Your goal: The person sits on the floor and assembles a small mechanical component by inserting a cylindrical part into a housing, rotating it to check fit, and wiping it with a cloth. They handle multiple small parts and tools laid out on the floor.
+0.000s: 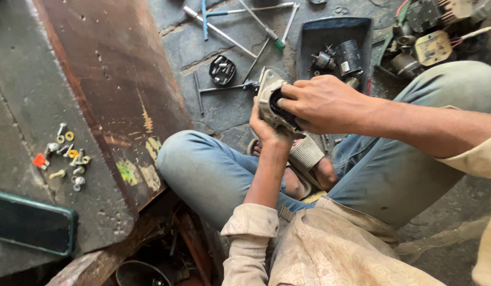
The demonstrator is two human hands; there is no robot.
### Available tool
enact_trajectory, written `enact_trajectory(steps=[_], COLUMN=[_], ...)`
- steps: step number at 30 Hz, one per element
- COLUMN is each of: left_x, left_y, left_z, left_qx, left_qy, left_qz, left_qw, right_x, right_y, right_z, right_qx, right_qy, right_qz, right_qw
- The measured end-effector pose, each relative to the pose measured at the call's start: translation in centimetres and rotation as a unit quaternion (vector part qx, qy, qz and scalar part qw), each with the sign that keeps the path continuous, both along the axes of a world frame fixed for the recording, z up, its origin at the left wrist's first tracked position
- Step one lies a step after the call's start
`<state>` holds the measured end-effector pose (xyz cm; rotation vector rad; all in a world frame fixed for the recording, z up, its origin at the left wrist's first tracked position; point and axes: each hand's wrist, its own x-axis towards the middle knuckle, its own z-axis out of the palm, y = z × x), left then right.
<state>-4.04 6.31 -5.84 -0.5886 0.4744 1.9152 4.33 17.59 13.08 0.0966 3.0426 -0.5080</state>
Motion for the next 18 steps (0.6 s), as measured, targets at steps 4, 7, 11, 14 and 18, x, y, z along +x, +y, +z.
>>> enact_trajectory(steps=[4, 7, 11, 14, 18], left_x=[0.1, 0.2, 0.0, -0.3, -0.2], left_y=[-0.1, -0.2, -0.1, 0.1, 0.5], left_z=[0.2, 0.3, 1.0, 1.8, 2.0], left_qx=[0.006, -0.013, -0.018, -0.013, -0.007], left_qy=[0.006, 0.009, 0.043, 0.039, 0.035], left_qz=[-0.004, -0.012, -0.015, -0.032, -0.036], left_qw=[1.0, 1.0, 0.999, 0.999, 0.999], right_x=[0.2, 0.3, 0.5, 0.8, 1.6], right_y=[0.5, 0.8, 1.6, 2.5, 4.1], right_z=[0.4, 0.3, 0.4, 0.7, 0.8], right_qx=[-0.035, -0.057, -0.114, -0.16, -0.204], right_qy=[0.001, -0.015, -0.009, -0.04, -0.04], right_qz=[-0.012, -0.018, -0.024, -0.032, -0.02], right_qw=[0.999, 0.998, 0.993, 0.986, 0.978])
